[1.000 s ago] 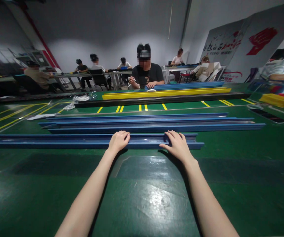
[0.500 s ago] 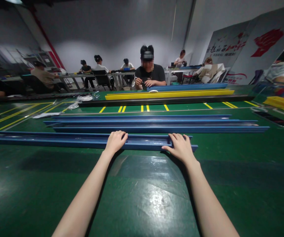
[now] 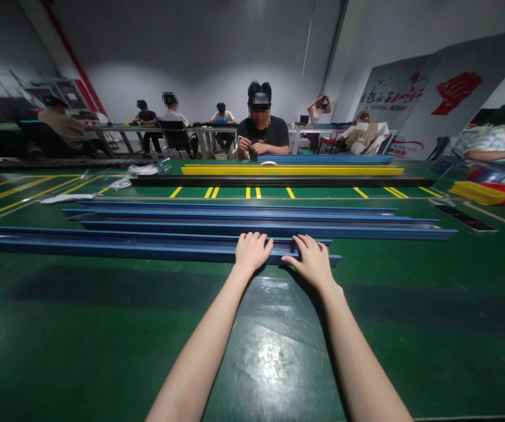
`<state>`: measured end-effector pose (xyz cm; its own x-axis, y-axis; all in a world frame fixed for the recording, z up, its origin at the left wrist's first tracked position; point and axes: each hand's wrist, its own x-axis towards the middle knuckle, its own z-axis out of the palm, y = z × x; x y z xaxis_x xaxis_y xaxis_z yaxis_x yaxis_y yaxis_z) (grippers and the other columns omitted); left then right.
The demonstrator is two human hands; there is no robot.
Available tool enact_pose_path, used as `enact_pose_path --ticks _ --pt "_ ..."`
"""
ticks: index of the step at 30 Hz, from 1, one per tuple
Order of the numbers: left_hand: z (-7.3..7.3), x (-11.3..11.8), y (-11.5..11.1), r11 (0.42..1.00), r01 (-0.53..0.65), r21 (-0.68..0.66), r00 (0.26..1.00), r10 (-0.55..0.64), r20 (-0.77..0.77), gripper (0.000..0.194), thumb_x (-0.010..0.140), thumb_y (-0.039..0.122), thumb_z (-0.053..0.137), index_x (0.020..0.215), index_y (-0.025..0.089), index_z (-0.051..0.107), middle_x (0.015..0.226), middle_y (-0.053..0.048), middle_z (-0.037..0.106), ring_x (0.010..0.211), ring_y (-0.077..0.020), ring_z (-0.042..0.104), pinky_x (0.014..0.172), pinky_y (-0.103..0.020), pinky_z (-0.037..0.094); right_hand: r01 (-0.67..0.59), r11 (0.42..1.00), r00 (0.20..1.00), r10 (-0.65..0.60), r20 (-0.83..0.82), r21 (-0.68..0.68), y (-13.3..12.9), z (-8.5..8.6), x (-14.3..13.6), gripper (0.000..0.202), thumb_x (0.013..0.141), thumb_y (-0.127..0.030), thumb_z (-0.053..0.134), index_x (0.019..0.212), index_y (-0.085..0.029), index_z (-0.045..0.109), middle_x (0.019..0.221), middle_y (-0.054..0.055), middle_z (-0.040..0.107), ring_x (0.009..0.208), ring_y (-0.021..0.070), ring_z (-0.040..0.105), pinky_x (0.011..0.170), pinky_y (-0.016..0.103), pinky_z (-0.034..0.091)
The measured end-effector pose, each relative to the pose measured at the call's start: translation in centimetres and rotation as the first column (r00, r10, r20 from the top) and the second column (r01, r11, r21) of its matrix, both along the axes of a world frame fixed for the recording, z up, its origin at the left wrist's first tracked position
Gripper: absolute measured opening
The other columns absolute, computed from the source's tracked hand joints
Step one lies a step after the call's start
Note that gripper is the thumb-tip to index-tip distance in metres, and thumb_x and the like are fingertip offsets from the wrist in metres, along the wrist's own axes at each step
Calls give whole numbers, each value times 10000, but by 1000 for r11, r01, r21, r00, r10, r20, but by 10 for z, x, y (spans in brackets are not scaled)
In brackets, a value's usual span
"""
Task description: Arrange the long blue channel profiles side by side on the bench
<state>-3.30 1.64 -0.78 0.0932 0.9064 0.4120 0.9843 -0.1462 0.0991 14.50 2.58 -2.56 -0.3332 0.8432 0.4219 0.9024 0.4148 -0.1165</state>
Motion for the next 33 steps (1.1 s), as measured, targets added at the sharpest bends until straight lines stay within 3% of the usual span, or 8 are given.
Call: enact_pose_path --ticks 10,18,22,26,30,33 --pt "-6 3 0 998 -40 44 999 41 -8 359 890 314 304 911 174 634 898 -75 652 873 -202 554 801 -343 332 -5 997 1000 3 -24 -73 3 7 1 624 733 -581 503 1200 -167 487 1215 117 522 1120 257 427 884 413 320" --pt "-6 3 2 998 -53 29 998 53 15 348 878 298 311 894 177 637 894 -74 654 870 -209 553 786 -345 334 -154 970 988 154 -18 -186 12 24 15 551 741 -497 540 1199 -194 498 1182 104 540 1082 263 454 836 386 383" --pt "-6 3 3 998 -55 13 998 54 41 338 870 284 319 901 182 640 910 -76 656 877 -206 553 795 -345 332 -295 941 943 260 -206 -166 7 34 23 308 855 -382 395 984 -206 613 1026 63 627 965 198 544 837 331 394" --pt "-6 3 2 999 -47 2 997 46 57 336 868 276 320 901 184 641 914 -77 656 880 -206 552 799 -346 332 -301 945 884 225 -410 -131 -11 43 26 325 874 -361 344 830 -189 616 838 50 656 795 160 587 732 264 417" --pt "-6 3 2 998 -55 5 998 55 39 333 866 272 322 909 186 640 910 -72 658 877 -205 553 798 -342 331 -387 863 892 261 -369 -324 -30 48 27 276 841 -394 416 792 -197 604 770 19 654 701 139 578 648 235 403" --pt "-7 2 2 999 -52 4 998 52 38 333 866 268 319 905 190 640 913 -73 657 875 -206 553 793 -343 332 -305 813 952 249 -177 -495 -37 48 28 206 765 -412 534 729 -221 600 722 -3 650 666 142 578 582 229 371"
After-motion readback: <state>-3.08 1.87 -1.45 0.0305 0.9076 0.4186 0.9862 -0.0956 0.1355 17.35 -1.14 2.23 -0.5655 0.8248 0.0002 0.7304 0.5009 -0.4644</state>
